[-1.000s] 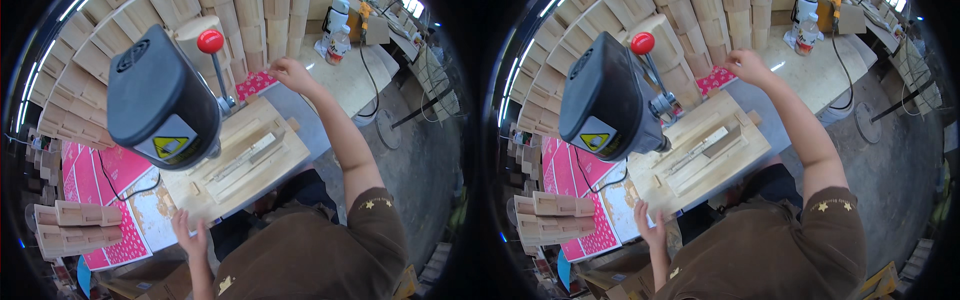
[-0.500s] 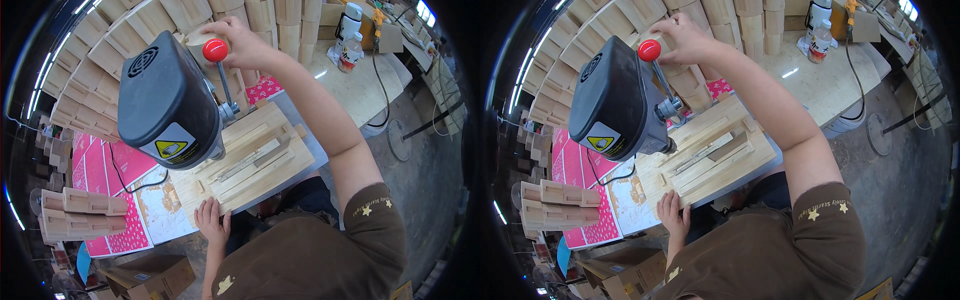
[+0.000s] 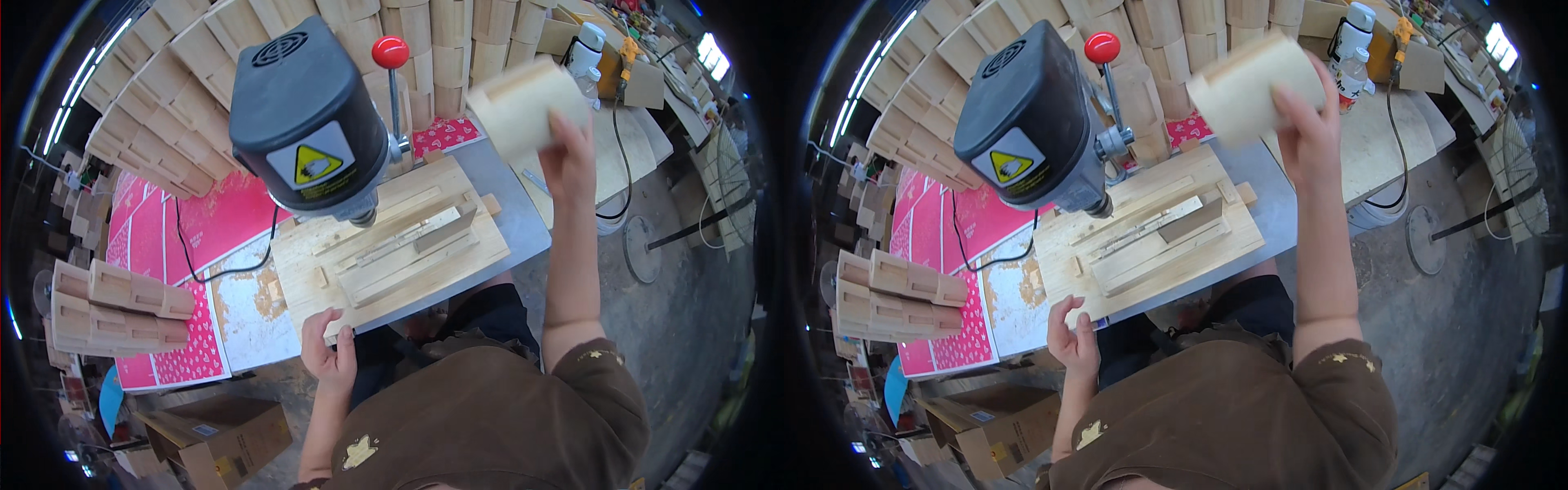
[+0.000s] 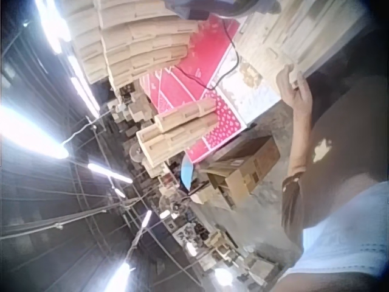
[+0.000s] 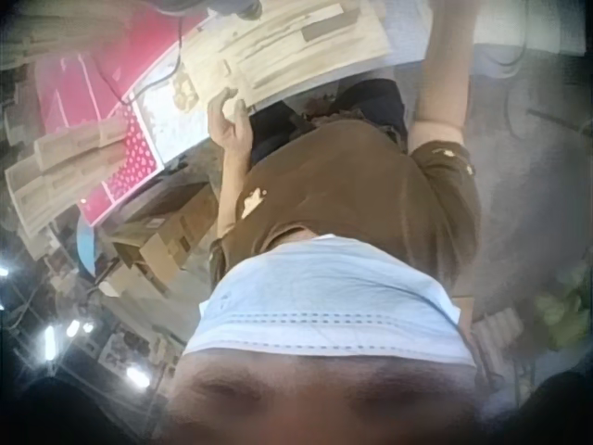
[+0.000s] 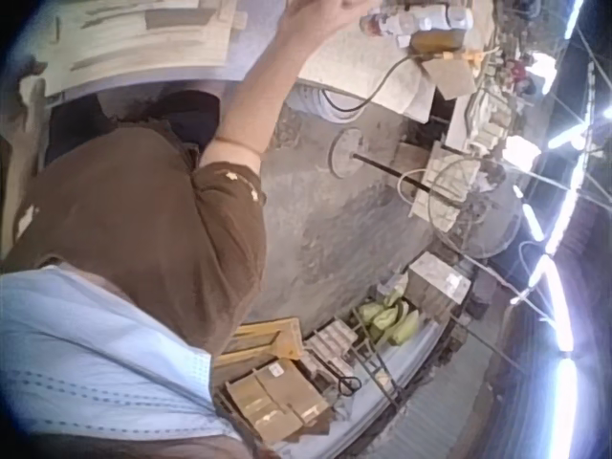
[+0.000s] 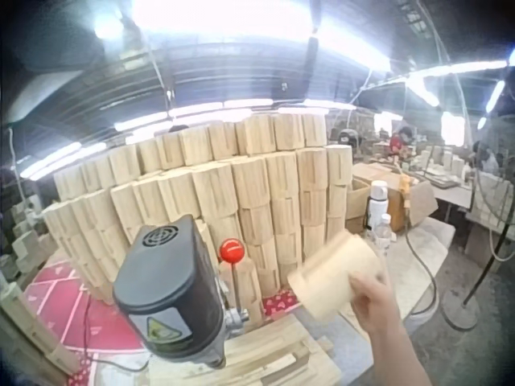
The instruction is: Drilling alignment holes into wooden cylindrical components using a drill press jig.
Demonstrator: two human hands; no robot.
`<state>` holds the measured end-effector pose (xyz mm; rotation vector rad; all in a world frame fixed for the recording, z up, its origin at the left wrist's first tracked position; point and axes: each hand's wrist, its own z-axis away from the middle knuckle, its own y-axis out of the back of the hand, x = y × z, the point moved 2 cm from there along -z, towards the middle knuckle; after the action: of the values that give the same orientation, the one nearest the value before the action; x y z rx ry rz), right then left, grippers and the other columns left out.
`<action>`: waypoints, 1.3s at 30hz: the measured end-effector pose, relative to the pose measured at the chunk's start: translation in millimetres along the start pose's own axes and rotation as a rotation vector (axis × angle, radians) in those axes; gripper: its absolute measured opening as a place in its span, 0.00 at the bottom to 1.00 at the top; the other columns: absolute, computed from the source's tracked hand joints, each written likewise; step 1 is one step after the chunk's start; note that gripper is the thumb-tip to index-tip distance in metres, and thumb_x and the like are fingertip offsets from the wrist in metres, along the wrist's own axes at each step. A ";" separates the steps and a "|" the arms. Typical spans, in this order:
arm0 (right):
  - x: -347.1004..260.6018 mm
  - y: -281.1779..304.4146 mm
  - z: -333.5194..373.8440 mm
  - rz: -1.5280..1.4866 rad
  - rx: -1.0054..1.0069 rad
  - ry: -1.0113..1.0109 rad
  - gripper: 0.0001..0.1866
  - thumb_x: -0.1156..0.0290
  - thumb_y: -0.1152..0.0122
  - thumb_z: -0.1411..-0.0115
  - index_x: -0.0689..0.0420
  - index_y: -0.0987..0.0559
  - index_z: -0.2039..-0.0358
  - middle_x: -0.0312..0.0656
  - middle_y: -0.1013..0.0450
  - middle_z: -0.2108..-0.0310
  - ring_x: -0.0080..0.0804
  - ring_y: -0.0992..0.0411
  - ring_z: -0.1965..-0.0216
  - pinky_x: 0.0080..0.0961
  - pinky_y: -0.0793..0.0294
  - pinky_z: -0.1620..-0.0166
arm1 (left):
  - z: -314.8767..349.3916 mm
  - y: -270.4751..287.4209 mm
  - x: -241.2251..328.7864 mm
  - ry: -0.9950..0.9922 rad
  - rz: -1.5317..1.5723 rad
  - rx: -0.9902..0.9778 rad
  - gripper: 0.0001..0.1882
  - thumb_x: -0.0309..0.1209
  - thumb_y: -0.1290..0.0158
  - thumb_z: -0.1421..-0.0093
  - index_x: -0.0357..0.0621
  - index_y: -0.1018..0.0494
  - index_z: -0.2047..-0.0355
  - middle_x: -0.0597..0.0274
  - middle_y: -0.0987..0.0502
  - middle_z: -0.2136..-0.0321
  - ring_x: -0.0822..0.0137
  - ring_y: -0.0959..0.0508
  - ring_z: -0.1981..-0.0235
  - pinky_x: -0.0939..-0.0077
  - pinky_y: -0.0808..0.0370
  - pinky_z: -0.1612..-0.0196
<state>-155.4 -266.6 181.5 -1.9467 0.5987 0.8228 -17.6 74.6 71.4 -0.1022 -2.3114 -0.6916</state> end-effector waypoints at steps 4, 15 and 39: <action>8.0 1.1 93.1 0.014 -0.155 -0.128 0.45 0.65 0.29 0.58 0.62 0.41 0.42 0.45 0.37 0.45 0.35 0.37 0.44 0.32 0.40 0.41 | -22.8 -26.8 27.8 0.367 0.687 -0.406 0.18 0.31 0.48 0.41 0.30 0.32 0.55 0.55 0.25 0.61 0.68 0.27 0.59 0.74 0.32 0.53; 41.8 -57.1 154.4 0.196 -0.845 0.265 0.46 0.67 0.24 0.65 0.56 0.36 0.43 0.62 0.48 0.42 0.50 0.48 0.38 0.37 0.40 0.43 | -17.6 -12.4 44.4 0.884 1.401 -0.217 0.20 0.31 0.45 0.44 0.31 0.32 0.54 0.53 0.25 0.57 0.65 0.26 0.55 0.70 0.32 0.49; 95.4 5.5 101.6 1.315 -0.822 0.361 0.16 0.66 0.36 0.52 0.47 0.23 0.59 0.33 0.29 0.65 0.35 0.34 0.58 0.36 0.43 0.52 | -28.5 -4.4 -47.9 1.033 0.465 0.014 0.27 0.49 0.35 0.57 0.30 0.26 0.78 0.60 0.27 0.84 0.75 0.31 0.85 0.84 0.38 0.83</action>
<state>-127.3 -187.3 70.2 -2.2975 2.1361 1.6885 34.5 62.1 55.1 -0.2092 -1.2330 -0.3461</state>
